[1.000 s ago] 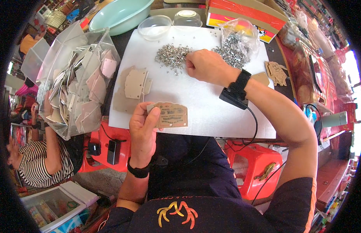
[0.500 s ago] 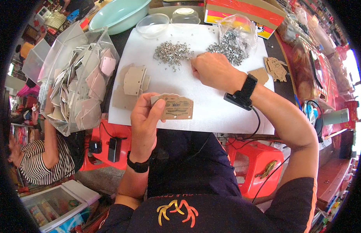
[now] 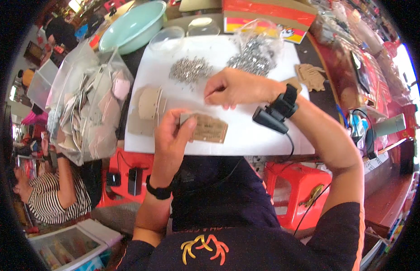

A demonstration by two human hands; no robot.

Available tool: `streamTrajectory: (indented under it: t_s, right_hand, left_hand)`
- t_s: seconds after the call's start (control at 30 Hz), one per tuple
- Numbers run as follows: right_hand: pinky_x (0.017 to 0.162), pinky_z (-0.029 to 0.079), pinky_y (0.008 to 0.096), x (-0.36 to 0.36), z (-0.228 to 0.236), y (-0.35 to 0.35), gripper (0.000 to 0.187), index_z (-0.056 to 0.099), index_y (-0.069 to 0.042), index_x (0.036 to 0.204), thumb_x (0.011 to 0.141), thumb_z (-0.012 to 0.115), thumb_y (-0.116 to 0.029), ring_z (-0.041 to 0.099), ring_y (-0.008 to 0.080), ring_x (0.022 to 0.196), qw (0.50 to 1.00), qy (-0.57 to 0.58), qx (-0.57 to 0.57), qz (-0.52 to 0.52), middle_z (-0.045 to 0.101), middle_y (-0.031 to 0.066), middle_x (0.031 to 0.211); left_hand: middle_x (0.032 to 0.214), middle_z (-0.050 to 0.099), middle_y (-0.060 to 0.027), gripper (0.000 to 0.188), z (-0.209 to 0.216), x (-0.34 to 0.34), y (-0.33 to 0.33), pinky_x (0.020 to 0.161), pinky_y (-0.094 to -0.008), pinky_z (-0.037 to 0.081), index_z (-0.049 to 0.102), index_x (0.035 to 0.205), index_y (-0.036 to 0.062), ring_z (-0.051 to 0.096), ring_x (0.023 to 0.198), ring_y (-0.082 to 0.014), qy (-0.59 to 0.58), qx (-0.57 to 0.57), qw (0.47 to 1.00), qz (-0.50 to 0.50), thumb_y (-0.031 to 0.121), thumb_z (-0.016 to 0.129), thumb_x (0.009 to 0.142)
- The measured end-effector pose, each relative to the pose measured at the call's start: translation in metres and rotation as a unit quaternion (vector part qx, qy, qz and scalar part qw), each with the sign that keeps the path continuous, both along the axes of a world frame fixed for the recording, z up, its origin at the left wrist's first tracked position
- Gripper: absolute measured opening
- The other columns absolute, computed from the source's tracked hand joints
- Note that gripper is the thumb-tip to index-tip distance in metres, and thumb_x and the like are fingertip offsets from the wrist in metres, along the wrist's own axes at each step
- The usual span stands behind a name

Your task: Manually attaching metal rivets or studs to leather shoe tags.

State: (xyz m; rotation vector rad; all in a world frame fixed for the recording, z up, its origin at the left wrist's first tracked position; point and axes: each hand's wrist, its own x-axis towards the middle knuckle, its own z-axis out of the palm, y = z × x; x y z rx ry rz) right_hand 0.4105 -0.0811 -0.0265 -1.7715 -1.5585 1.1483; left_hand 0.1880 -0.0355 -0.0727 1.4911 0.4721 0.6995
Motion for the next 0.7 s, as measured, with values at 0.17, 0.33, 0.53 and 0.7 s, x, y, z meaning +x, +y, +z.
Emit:
streamTrajectory:
  t_s: [0.17, 0.33, 0.53, 0.7]
  right_hand:
    - [0.053, 0.045, 0.0228, 0.004, 0.007, -0.010, 0.017, 0.067, 0.000, 0.093, 0.089, 0.064, -0.016, 0.056, 0.0062, 0.059, 0.986, 0.141, -0.046, 0.078, 0.062, -0.0005, 0.069]
    - [0.053, 0.047, 0.0239, 0.010, 0.005, -0.015, 0.021, 0.067, 0.004, 0.094, 0.085, 0.064, -0.015, 0.057, 0.0087, 0.059, 0.973, 0.197, -0.057, 0.106, 0.061, 0.0023, 0.068]
    - [0.052, 0.044, 0.0217, 0.013, -0.002, -0.019, 0.016, 0.066, 0.003, 0.093, 0.089, 0.066, -0.012, 0.055, 0.0057, 0.060, 0.957, 0.255, -0.068, 0.118, 0.061, 0.0005, 0.071]
    - [0.052, 0.044, 0.0220, 0.014, -0.005, -0.023, 0.015, 0.066, 0.003, 0.093, 0.088, 0.066, -0.012, 0.055, 0.0056, 0.058, 0.950, 0.279, -0.076, 0.123, 0.061, 0.0008, 0.070]
  left_hand:
    - [0.090, 0.060, -0.0013, 0.014, 0.000, 0.010, -0.006, 0.071, -0.0216, 0.045, 0.055, 0.105, -0.0003, 0.053, 0.080, -0.0048, -0.001, 0.005, 0.999, -0.041, 0.007, 0.059, 0.095]
    - [0.087, 0.058, -0.0009, 0.015, 0.008, 0.011, -0.011, 0.069, -0.0218, 0.044, 0.054, 0.107, 0.0011, 0.051, 0.078, -0.0047, -0.001, 0.004, 0.998, -0.062, 0.005, 0.060, 0.093]
    - [0.088, 0.060, -0.0024, 0.017, 0.002, 0.010, -0.011, 0.069, -0.0226, 0.045, 0.053, 0.106, 0.0010, 0.054, 0.078, -0.0056, 0.006, 0.034, 0.996, -0.078, 0.006, 0.062, 0.092]
    - [0.089, 0.060, -0.0034, 0.021, 0.001, 0.010, -0.014, 0.071, -0.0232, 0.046, 0.051, 0.107, 0.0007, 0.056, 0.081, -0.0067, -0.008, 0.003, 0.995, -0.099, 0.006, 0.063, 0.092]
